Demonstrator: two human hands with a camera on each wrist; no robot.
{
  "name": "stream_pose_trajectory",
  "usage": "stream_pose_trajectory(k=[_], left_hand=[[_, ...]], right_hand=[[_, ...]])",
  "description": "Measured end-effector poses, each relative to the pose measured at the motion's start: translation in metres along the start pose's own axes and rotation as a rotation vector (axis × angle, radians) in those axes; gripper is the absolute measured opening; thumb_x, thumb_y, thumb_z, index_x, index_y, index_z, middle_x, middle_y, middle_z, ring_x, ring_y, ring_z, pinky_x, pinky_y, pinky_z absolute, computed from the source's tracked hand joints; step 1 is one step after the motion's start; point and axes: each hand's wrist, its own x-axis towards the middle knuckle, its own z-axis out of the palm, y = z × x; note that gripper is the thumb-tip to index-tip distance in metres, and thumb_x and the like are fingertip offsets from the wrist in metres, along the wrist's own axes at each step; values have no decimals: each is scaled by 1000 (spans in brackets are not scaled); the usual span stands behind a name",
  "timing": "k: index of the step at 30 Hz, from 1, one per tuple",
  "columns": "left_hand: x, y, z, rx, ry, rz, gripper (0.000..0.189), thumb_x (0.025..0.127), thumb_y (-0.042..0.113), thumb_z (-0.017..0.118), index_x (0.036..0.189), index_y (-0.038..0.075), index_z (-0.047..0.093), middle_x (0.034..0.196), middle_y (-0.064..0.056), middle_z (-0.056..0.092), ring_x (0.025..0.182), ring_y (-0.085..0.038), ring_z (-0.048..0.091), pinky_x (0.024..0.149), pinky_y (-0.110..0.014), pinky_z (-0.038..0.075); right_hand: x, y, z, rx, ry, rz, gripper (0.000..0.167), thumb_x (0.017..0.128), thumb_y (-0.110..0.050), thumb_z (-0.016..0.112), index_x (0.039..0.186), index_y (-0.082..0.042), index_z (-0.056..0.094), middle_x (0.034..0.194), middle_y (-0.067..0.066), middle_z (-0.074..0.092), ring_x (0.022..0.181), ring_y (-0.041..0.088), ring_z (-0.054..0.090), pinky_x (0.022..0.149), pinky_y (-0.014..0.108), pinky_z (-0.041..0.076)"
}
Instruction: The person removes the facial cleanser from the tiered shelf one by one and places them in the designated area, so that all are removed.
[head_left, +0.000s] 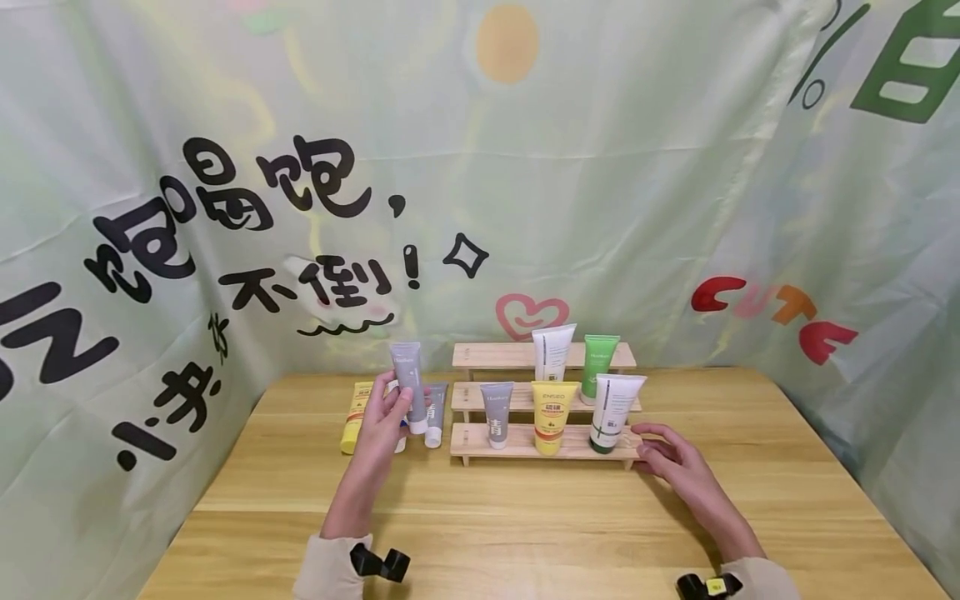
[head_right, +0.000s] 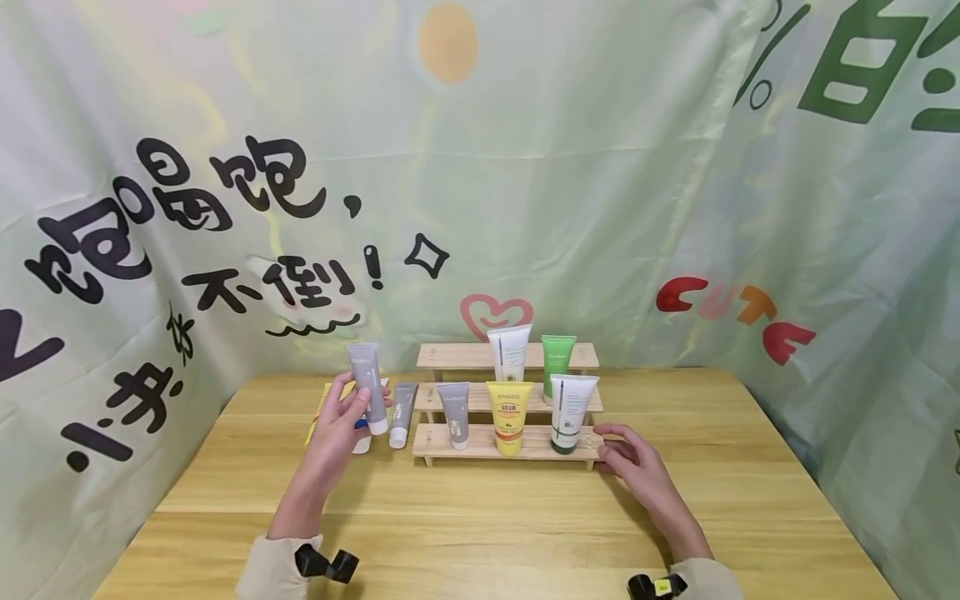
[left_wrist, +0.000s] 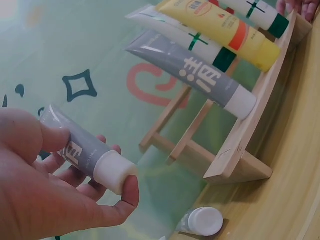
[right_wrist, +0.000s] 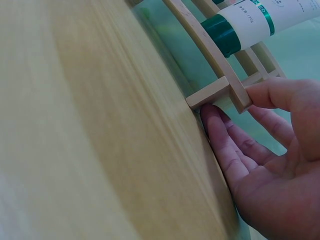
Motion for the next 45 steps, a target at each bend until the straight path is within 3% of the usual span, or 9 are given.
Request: stream_pose_trajectory(k=[5, 10, 13, 19, 22, 29, 37, 40, 45], left_hand=[[1, 1, -4, -42, -13, -27, 41, 110, 10, 46, 149, 11, 38, 138, -23, 60, 127, -41, 57, 88, -40, 50], [2, 1, -7, -59, -10, -32, 42, 108, 5, 48, 149, 11, 41, 141, -27, 57, 127, -40, 58, 87, -40, 50], [3, -1, -9, -80, -2, -32, 43, 106, 2, 51, 147, 9, 43, 137, -24, 61, 124, -38, 61, 85, -37, 52], [4, -4, -16, -110, 19, -31, 44, 103, -2, 56, 145, 4, 45, 127, -13, 68, 111, -22, 69, 79, -33, 54], [4, -4, -21, -126, 38, -54, 45, 103, -2, 55, 146, 4, 44, 128, -15, 69, 107, -18, 70, 76, -31, 54], [5, 1, -37, -150, 89, -112, 51, 104, 0, 54, 152, 7, 41, 140, -20, 61, 119, -26, 66, 76, -29, 53], [6, 2, -56, -130, 171, -123, 55, 103, -4, 54, 155, 3, 37, 139, -15, 58, 100, -8, 71, 70, -23, 49], [6, 1, -63, -125, 205, -118, 56, 103, -2, 54, 156, 3, 36, 133, -8, 60, 98, -7, 71, 71, -23, 47], [6, -1, -75, -153, 264, -95, 54, 103, -3, 57, 153, 4, 40, 110, 6, 69, 97, -10, 72, 76, -23, 53]], right_hand=[[-2, 1, -1, -5, -2, -2, 47, 108, -21, 56, 145, 5, 45, 142, 27, 49, 107, 4, 62, 90, 28, 57], [-2, 1, -3, -8, 1, -5, 47, 108, -24, 56, 144, 4, 46, 138, 25, 52, 106, 5, 63, 89, 27, 57], [-2, 1, -3, -13, 2, -9, 47, 108, -24, 56, 144, 4, 47, 136, 23, 53, 106, 5, 64, 89, 27, 57], [-2, 4, -3, -19, 1, 2, 47, 108, -24, 56, 144, 3, 46, 142, 25, 49, 107, 4, 63, 89, 26, 57], [-2, 4, -3, -18, 4, 14, 47, 108, -25, 56, 145, 2, 47, 143, 26, 48, 107, 4, 63, 90, 26, 57], [-1, 1, -2, -11, -6, 6, 49, 108, -25, 56, 145, 4, 45, 143, 27, 48, 107, 4, 63, 90, 27, 57], [1, 0, -2, 5, -15, -8, 47, 108, -22, 56, 146, 4, 45, 140, 27, 51, 106, 5, 64, 89, 28, 57], [2, 1, -2, 0, -18, -11, 46, 108, -21, 55, 145, 4, 46, 140, 27, 51, 106, 5, 64, 89, 28, 57], [3, 1, -2, -2, -18, -8, 46, 108, -22, 55, 145, 4, 46, 140, 27, 51, 106, 5, 64, 89, 27, 57]])
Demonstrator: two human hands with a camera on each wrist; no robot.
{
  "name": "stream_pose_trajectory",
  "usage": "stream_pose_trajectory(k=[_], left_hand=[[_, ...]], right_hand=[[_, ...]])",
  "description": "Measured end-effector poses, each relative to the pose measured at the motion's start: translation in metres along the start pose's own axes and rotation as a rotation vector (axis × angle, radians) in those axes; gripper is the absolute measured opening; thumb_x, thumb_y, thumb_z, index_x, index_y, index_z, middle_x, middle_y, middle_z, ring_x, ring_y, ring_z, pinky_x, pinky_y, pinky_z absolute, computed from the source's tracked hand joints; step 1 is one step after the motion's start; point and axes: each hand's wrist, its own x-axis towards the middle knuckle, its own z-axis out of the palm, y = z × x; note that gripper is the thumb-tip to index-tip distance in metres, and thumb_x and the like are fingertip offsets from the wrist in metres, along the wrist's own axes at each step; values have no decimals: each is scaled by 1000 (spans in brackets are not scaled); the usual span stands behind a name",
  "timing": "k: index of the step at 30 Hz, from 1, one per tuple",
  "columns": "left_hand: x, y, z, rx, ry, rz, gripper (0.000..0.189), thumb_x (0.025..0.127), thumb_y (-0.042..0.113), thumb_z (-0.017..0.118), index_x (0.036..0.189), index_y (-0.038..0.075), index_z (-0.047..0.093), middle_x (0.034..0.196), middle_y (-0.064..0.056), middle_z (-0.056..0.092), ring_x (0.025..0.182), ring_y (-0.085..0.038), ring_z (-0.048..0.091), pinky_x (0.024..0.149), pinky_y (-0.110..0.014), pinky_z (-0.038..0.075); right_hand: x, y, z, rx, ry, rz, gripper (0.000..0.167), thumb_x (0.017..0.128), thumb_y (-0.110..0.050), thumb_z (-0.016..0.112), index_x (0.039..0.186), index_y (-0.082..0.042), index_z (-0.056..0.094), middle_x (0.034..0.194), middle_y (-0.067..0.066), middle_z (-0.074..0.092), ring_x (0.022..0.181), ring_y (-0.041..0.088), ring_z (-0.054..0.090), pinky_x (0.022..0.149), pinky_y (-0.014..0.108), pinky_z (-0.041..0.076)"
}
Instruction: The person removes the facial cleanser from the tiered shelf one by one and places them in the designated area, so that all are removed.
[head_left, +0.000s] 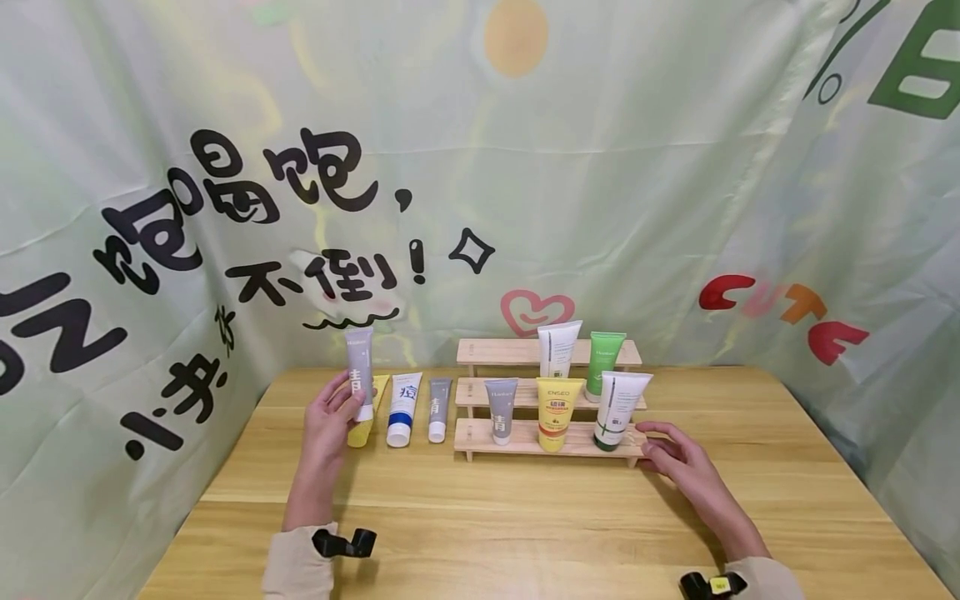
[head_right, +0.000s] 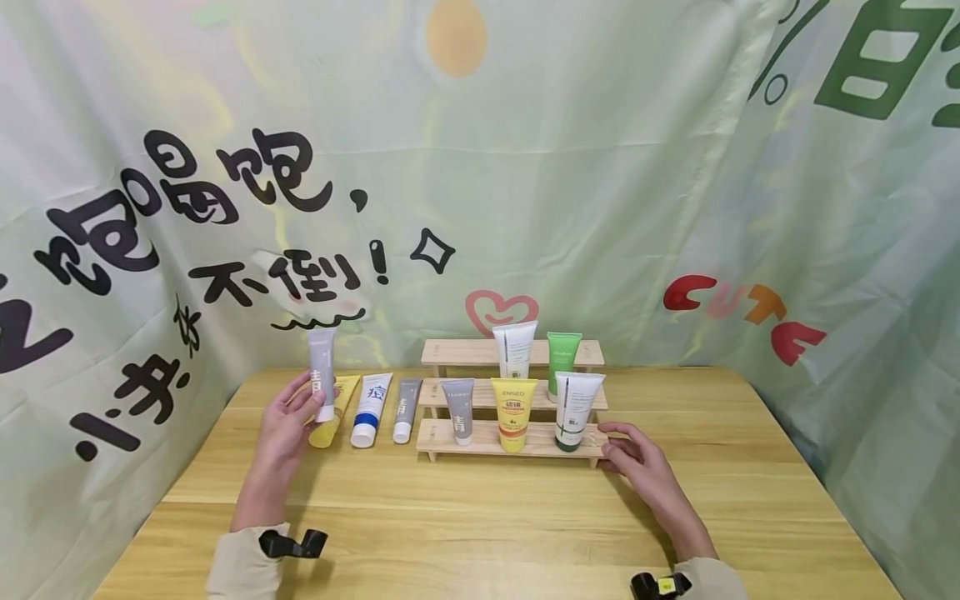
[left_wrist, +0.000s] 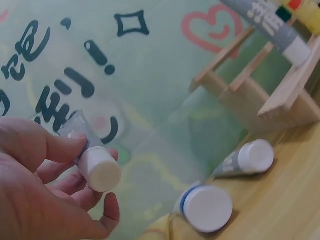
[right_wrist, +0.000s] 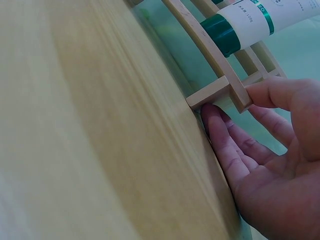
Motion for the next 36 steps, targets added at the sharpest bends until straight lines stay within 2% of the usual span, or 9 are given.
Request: stream_pose_trajectory(k=[3, 7, 12, 15, 18, 21, 30, 36], left_hand=[[3, -1, -7, -33, 32, -5, 54, 103, -1, 58, 153, 4, 40, 105, 9, 70, 99, -12, 72, 77, -24, 55], [5, -4, -16, -32, 59, -28, 55, 105, 8, 58, 156, 6, 38, 112, 8, 65, 106, -11, 68, 86, -25, 56], [10, -11, -31, 23, 72, -16, 52, 107, 4, 49, 157, -1, 33, 127, -4, 57, 107, -7, 64, 96, -23, 52], [12, -15, -41, 45, 83, -20, 53, 107, -1, 46, 157, -5, 29, 140, -15, 48, 110, -6, 58, 95, -19, 50], [14, -19, -48, 94, 85, -38, 56, 106, -2, 45, 159, -3, 27, 152, -20, 35, 122, -12, 46, 97, -15, 46], [17, -25, -52, 163, 107, -40, 57, 105, -1, 48, 159, -1, 30, 158, -22, 31, 128, -18, 40, 94, -14, 45], [18, -41, -69, 393, 282, 29, 48, 101, 7, 63, 145, -7, 51, 145, -34, 49, 128, -36, 49, 70, -4, 45], [18, -52, -67, 585, 352, 127, 41, 98, 9, 67, 135, -9, 61, 130, -35, 61, 113, -39, 62, 63, -3, 43]], right_hand=[[0, 0, 0, 3, 0, -4, 47, 108, -22, 56, 145, 4, 46, 141, 27, 51, 106, 5, 64, 89, 28, 57], [0, 0, 0, 1, 4, -12, 46, 108, -21, 56, 145, 5, 46, 139, 27, 52, 105, 5, 64, 89, 27, 57], [0, 0, -1, -2, 2, -22, 45, 108, -20, 55, 144, 5, 46, 141, 28, 50, 105, 5, 64, 89, 28, 57], [0, -1, -1, 3, -2, -22, 46, 108, -21, 55, 144, 6, 46, 143, 28, 48, 106, 5, 64, 89, 28, 57], [0, -1, 0, 1, -4, -15, 46, 108, -21, 56, 145, 6, 45, 143, 28, 48, 106, 4, 63, 89, 28, 58], [-1, 0, 0, 0, -3, -8, 47, 108, -21, 56, 145, 5, 45, 144, 28, 47, 106, 4, 63, 89, 29, 57], [-1, 0, 1, -10, 2, 6, 47, 108, -21, 56, 146, 5, 45, 145, 28, 47, 106, 4, 63, 89, 28, 57], [-1, 0, 2, -7, 5, 5, 47, 108, -22, 56, 145, 5, 45, 147, 28, 46, 106, 2, 63, 89, 28, 57]])
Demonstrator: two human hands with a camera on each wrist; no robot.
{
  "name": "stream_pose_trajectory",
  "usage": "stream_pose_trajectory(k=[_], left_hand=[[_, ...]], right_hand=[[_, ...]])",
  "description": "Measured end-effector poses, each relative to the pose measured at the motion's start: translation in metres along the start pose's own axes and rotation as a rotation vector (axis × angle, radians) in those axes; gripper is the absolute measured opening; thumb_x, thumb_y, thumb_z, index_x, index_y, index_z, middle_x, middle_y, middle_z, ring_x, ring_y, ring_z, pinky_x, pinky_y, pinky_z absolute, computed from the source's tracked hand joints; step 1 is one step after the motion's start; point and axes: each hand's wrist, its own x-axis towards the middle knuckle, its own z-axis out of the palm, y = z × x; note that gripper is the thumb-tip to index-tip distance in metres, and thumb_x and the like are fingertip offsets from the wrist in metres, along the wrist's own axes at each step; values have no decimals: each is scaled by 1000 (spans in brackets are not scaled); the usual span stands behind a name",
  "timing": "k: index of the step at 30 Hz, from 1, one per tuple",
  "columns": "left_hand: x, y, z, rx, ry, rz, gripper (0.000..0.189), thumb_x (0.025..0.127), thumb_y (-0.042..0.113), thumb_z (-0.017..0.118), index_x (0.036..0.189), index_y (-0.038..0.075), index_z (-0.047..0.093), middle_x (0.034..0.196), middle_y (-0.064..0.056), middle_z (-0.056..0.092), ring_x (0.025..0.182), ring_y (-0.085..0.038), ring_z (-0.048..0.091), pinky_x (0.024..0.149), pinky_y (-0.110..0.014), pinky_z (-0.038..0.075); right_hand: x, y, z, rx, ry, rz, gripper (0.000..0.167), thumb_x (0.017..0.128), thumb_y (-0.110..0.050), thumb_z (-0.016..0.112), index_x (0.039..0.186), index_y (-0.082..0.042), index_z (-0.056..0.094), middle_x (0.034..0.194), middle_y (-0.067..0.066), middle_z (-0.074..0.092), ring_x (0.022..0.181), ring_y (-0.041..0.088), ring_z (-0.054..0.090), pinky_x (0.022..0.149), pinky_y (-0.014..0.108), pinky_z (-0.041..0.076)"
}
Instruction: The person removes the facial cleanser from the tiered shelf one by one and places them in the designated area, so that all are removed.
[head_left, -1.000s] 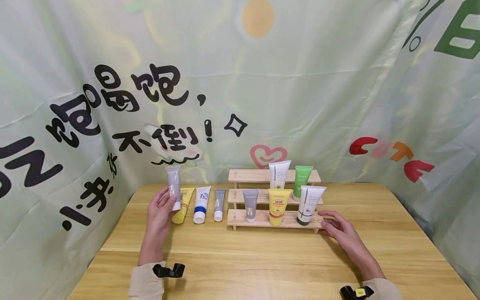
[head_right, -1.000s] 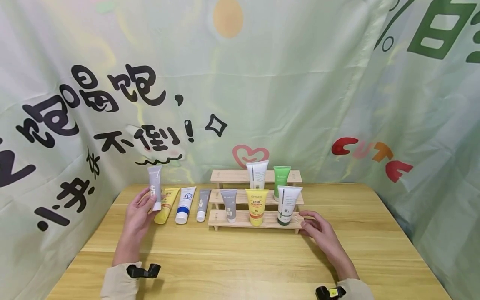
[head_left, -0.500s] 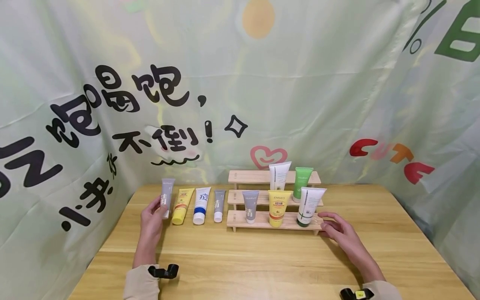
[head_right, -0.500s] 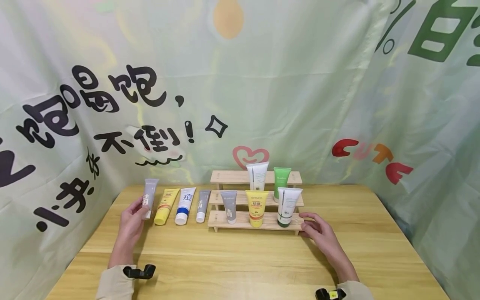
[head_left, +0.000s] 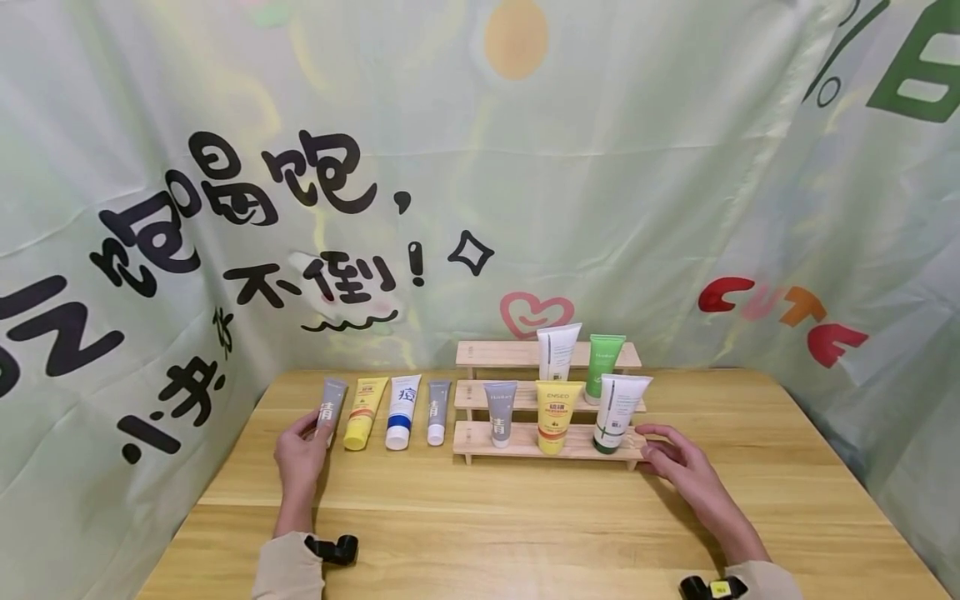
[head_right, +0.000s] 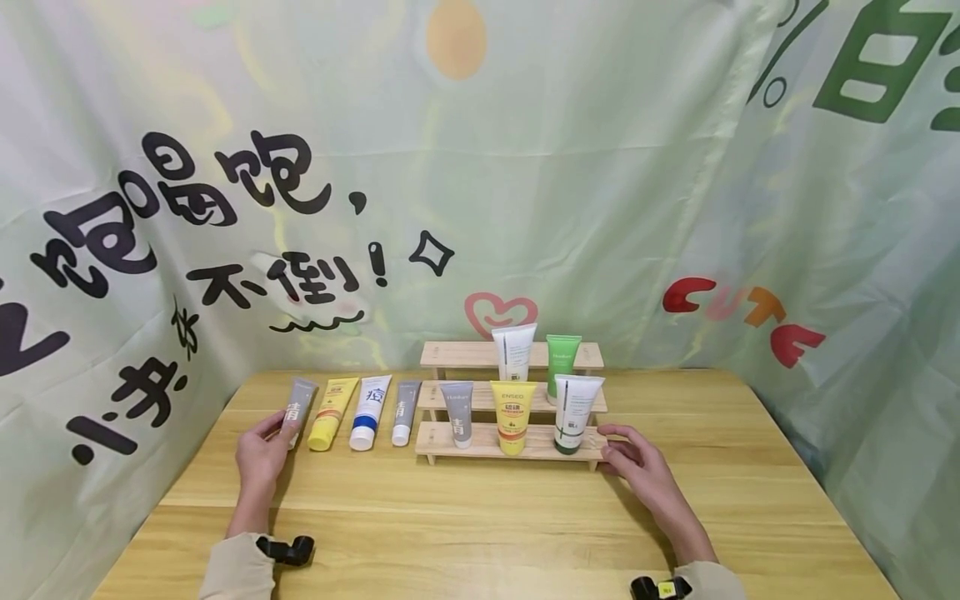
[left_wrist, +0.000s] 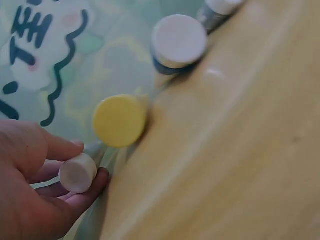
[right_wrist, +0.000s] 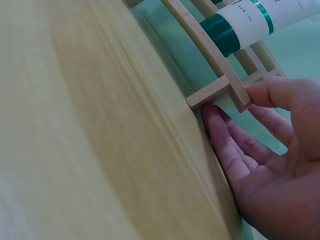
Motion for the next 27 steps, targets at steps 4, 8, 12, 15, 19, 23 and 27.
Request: stream_pose_trajectory(k=[4, 8, 12, 15, 19, 23, 27], left_hand=[[-1, -2, 4, 72, 46, 49, 38, 97, 7, 68, 131, -9, 63, 126, -34, 64, 109, -40, 65, 63, 0, 39], [-1, -2, 6, 138, 67, 90, 35, 95, 6, 69, 128, -7, 66, 122, -32, 66, 106, -40, 67, 69, -10, 47], [-1, 0, 6, 224, 29, 143, 35, 96, 6, 68, 128, -8, 65, 120, -32, 67, 107, -42, 66, 83, -42, 56], [-2, 0, 7, 246, 1, 137, 36, 98, 6, 68, 130, -9, 63, 121, -34, 65, 108, -43, 63, 89, -56, 53], [-1, -1, 9, 259, 4, 117, 35, 99, 9, 67, 128, -9, 64, 117, -32, 65, 104, -42, 61, 88, -56, 51], [1, -4, 10, 255, 28, 103, 35, 101, 12, 65, 128, -10, 63, 114, -32, 65, 101, -40, 60, 86, -53, 50], [3, -5, 9, 231, 51, 69, 37, 103, 15, 62, 129, -12, 63, 114, -32, 64, 101, -41, 59, 86, -53, 50]], right_hand=[[0, 0, 1, 5, -5, 0, 47, 108, -21, 56, 145, 5, 45, 148, 28, 45, 107, 2, 62, 90, 28, 57], [0, -1, 1, 5, -8, 1, 47, 108, -21, 56, 145, 5, 45, 148, 28, 45, 107, 2, 62, 90, 29, 57], [0, 0, 0, 2, -8, -9, 47, 108, -21, 56, 145, 5, 45, 147, 29, 46, 107, 1, 62, 89, 29, 57], [-1, -1, 0, 9, -9, -20, 46, 108, -20, 56, 145, 5, 45, 146, 29, 47, 108, 2, 62, 90, 29, 57], [-1, -1, -1, 16, -10, -25, 46, 108, -19, 56, 145, 5, 45, 145, 29, 47, 108, 2, 63, 90, 29, 57], [-1, -1, -1, 15, -4, -22, 45, 108, -19, 56, 145, 5, 45, 145, 29, 48, 107, 3, 63, 89, 29, 57], [-1, -1, -1, 14, -4, -24, 45, 108, -19, 56, 145, 5, 46, 146, 29, 47, 107, 3, 63, 89, 29, 57]])
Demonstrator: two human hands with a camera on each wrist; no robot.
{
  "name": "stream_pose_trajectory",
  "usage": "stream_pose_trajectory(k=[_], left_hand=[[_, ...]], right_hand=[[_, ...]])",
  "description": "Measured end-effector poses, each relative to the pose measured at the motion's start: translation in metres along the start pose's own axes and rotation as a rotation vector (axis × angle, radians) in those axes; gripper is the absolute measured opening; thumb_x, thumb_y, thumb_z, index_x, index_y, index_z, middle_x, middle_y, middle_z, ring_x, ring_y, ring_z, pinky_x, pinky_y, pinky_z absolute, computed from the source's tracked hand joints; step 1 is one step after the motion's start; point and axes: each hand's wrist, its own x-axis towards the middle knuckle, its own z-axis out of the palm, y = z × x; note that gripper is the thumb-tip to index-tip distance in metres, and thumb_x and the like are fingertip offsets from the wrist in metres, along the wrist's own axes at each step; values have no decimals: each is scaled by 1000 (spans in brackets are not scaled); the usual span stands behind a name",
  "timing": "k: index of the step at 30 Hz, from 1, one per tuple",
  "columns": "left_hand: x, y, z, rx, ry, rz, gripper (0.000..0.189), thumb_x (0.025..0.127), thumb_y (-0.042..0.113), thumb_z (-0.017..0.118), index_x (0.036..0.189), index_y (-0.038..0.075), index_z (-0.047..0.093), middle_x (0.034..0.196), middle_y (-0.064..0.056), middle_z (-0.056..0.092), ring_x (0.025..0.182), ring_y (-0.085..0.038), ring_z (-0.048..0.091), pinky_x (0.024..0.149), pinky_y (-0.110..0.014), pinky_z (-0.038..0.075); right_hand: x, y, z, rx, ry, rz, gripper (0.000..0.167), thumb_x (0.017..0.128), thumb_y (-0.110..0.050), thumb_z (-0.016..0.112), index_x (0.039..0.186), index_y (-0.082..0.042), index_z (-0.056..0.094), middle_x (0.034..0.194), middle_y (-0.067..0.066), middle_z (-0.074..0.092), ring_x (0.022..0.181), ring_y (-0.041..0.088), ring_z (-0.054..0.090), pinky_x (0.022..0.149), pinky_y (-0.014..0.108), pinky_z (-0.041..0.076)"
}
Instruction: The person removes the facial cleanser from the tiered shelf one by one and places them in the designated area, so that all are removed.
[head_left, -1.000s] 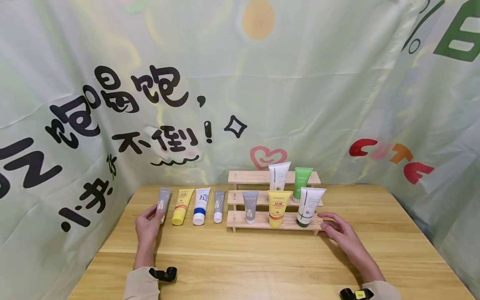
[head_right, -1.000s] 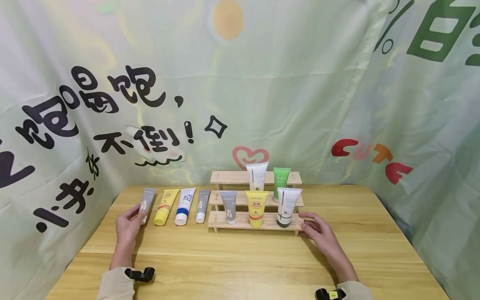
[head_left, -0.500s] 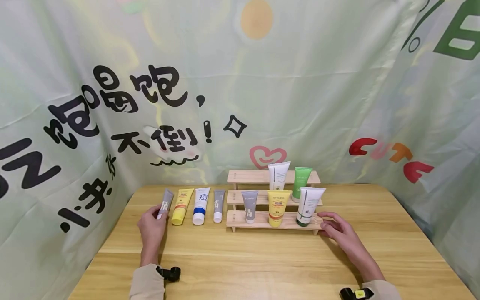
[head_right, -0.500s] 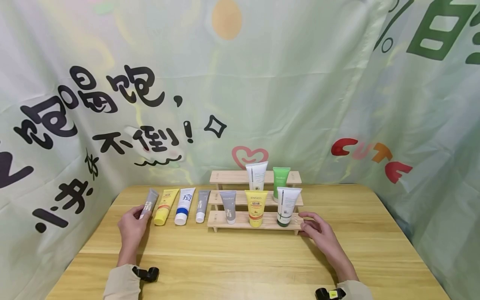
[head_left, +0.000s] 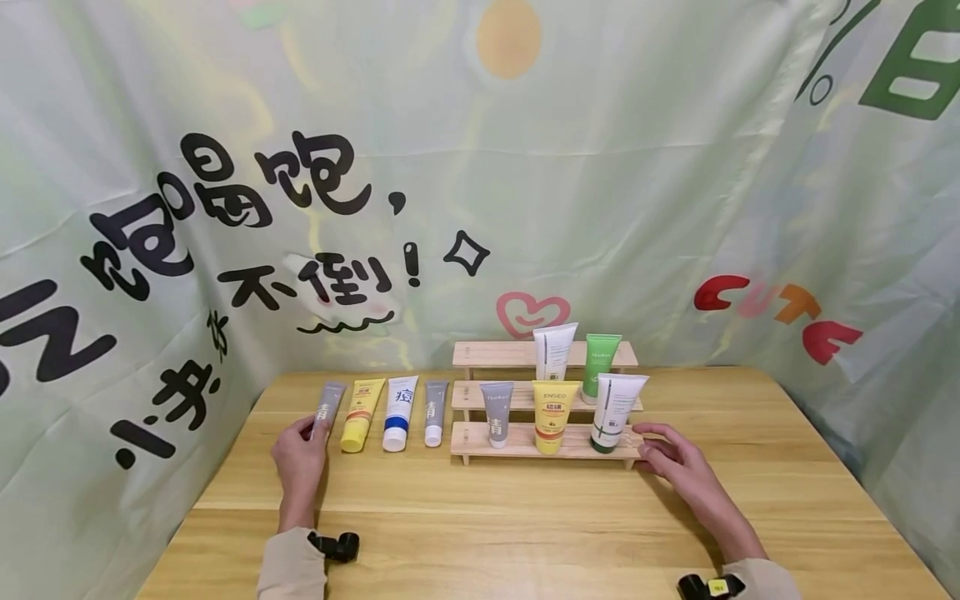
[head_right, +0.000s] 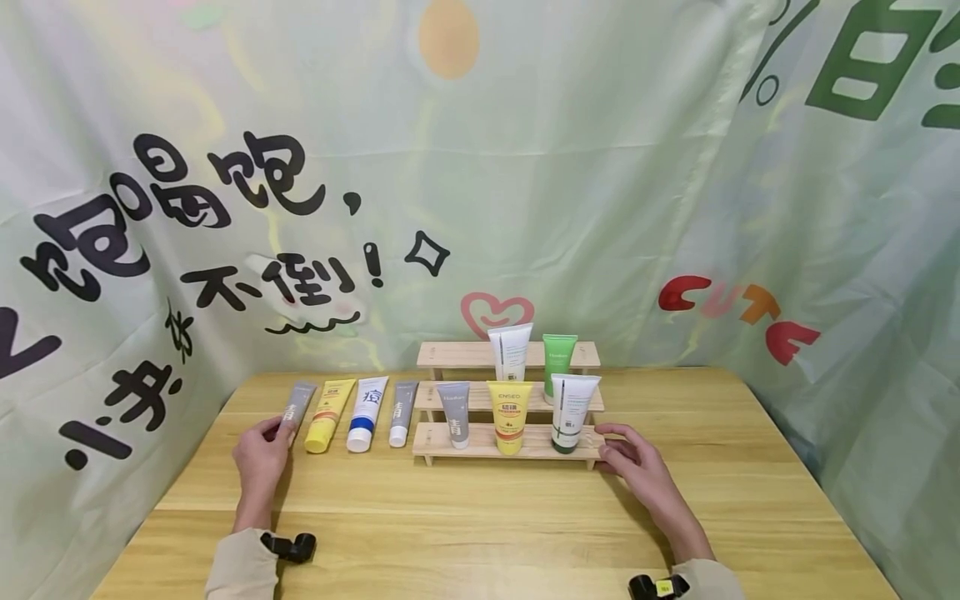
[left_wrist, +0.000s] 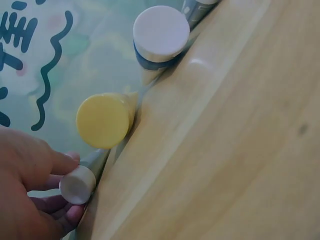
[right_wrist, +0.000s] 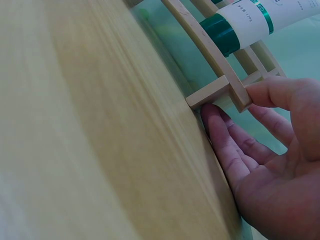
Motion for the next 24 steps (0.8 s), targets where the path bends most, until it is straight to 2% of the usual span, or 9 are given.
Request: stream_pose_trajectory(k=[6, 16, 20, 24], left_hand=[[3, -1, 0, -12, 6, -28, 38, 104, 19, 61, 129, -11, 63, 116, -32, 64, 102, -41, 58, 87, -53, 49], [6, -1, 0, -10, 13, -22, 38, 104, 21, 61, 128, -8, 64, 113, -30, 65, 98, -38, 58, 80, -45, 46], [7, 3, -7, -41, -25, -10, 43, 105, 22, 59, 135, -8, 59, 125, -29, 61, 109, -40, 58, 90, -49, 48], [6, 14, -15, -84, -57, 42, 45, 105, 22, 58, 138, -8, 56, 136, -29, 56, 122, -44, 52, 103, -55, 43]], right_hand=[[0, 1, 0, -4, -2, 3, 46, 108, -20, 56, 145, 4, 46, 146, 28, 46, 108, 3, 63, 89, 28, 57], [0, 1, -1, 2, -1, -10, 46, 108, -20, 56, 145, 5, 45, 146, 28, 46, 108, 4, 63, 89, 29, 57], [0, 2, -1, 7, -5, -15, 46, 108, -19, 56, 145, 5, 45, 146, 29, 46, 108, 3, 62, 89, 29, 58], [0, 1, 0, 8, -6, -13, 45, 108, -19, 55, 145, 5, 45, 145, 29, 47, 108, 3, 63, 89, 29, 58]])
